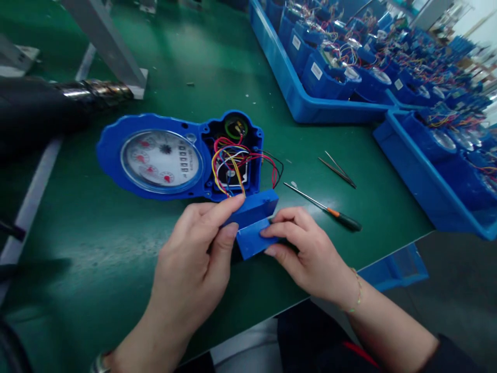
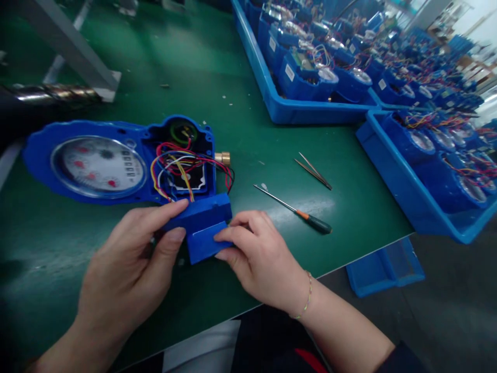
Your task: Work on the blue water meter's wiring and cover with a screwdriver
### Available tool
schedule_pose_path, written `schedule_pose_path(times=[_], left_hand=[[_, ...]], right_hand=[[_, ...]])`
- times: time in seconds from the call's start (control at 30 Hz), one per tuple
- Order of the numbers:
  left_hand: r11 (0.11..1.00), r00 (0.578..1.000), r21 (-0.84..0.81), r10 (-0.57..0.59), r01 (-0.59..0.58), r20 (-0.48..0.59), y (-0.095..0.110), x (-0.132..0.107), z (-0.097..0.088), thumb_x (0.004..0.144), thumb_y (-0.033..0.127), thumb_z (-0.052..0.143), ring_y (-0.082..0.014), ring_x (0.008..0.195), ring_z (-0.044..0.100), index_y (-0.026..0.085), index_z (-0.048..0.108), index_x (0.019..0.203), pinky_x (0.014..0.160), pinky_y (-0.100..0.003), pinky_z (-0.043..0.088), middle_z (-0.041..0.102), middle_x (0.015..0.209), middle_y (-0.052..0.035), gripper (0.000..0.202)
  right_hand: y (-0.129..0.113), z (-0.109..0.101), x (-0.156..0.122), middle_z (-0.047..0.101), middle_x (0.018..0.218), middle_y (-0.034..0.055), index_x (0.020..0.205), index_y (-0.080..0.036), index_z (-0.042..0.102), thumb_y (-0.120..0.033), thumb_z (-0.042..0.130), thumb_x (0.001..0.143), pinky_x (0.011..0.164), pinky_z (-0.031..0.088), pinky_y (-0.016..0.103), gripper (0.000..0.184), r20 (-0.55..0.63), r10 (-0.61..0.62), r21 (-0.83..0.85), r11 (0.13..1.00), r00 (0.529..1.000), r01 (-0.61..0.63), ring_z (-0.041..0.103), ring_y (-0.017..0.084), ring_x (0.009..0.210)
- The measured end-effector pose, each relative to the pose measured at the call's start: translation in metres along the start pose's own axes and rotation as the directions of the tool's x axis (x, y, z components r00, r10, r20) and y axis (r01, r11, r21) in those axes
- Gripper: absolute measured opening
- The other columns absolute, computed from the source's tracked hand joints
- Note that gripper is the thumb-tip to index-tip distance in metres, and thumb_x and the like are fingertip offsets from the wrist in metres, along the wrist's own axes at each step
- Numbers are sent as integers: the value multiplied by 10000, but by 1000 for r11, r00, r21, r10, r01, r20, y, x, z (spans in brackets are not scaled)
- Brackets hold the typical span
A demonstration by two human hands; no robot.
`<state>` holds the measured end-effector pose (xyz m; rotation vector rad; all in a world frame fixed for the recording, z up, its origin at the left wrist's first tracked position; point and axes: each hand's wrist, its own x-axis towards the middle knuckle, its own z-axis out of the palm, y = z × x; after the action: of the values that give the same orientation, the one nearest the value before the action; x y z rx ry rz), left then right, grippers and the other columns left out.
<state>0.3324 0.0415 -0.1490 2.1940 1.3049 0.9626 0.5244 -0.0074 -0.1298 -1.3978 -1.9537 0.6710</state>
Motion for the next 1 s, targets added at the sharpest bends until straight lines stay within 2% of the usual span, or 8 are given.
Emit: schedule_pose_path(times=[0.07,0.17,0.23,0.3,0.43,0.63,0.87,1.0], left_hand=[[989,994,-123,-95,88,-57,1,-1,-1,921,220,533,-171,855,605,275,501,1316,773,-316,518,596,975,-30,400],[905,963,-376,-252,199,-96,4,-3,0,888,242,580,-159,771,612,246,429,1334,707,-312,543,583,894,-12,471],[869,950,-437,-299,232,-91,6,-3,0,881,230,587,-149,745,611,240,408,1312,654,-293,547,581,884,-5,467],[882,951,-422,-286,212,-120,8,-4,0,880,222,588,-146,745,611,248,397,1292,635,-290,543,582,890,-1,455],[928,952,-359,-191,97,-237,11,-7,-2,868,196,596,-140,735,603,248,407,1242,610,-291,528,576,897,1,422],[959,942,-275,-148,63,-302,15,-7,-1,865,183,591,-127,698,598,250,378,1204,562,-277,504,579,923,-6,406],[935,927,-347,-66,-72,-369,13,-4,1,801,113,644,-127,676,600,209,451,1168,560,-270,508,566,862,-2,426],[921,932,-377,-47,-99,-359,13,-3,0,791,99,656,-133,647,597,221,484,1134,605,-296,520,567,810,13,403]], right_hand=[[-4,1,2,516,1090,82,1057,-170,624,-241,593,955,897,485,336,128,34,-20,100,995,999,16,530,190,1039],[-13,4,2,505,1095,72,1028,-178,606,-249,620,945,903,471,321,110,53,-32,146,989,998,24,522,186,1047],[-20,7,3,545,1016,48,994,-178,581,-235,614,952,865,461,314,79,61,-30,143,989,998,21,532,179,980],[-26,10,4,568,940,26,957,-177,548,-253,641,941,815,446,308,121,76,-21,127,992,997,11,531,178,916],[-32,18,5,549,856,0,874,-186,491,-253,703,899,729,404,283,224,56,-1,84,996,998,-4,511,170,830],[-35,25,8,507,799,-16,811,-194,451,-122,588,904,680,369,269,181,43,38,42,998,998,-39,480,148,762],[-30,32,14,452,758,-26,768,-198,405,-71,511,778,644,322,259,166,36,-9,12,1000,999,8,444,138,719],[-28,35,16,420,727,-34,742,-204,365,-98,509,821,619,299,261,196,27,-12,-14,1000,1000,13,417,134,685]])
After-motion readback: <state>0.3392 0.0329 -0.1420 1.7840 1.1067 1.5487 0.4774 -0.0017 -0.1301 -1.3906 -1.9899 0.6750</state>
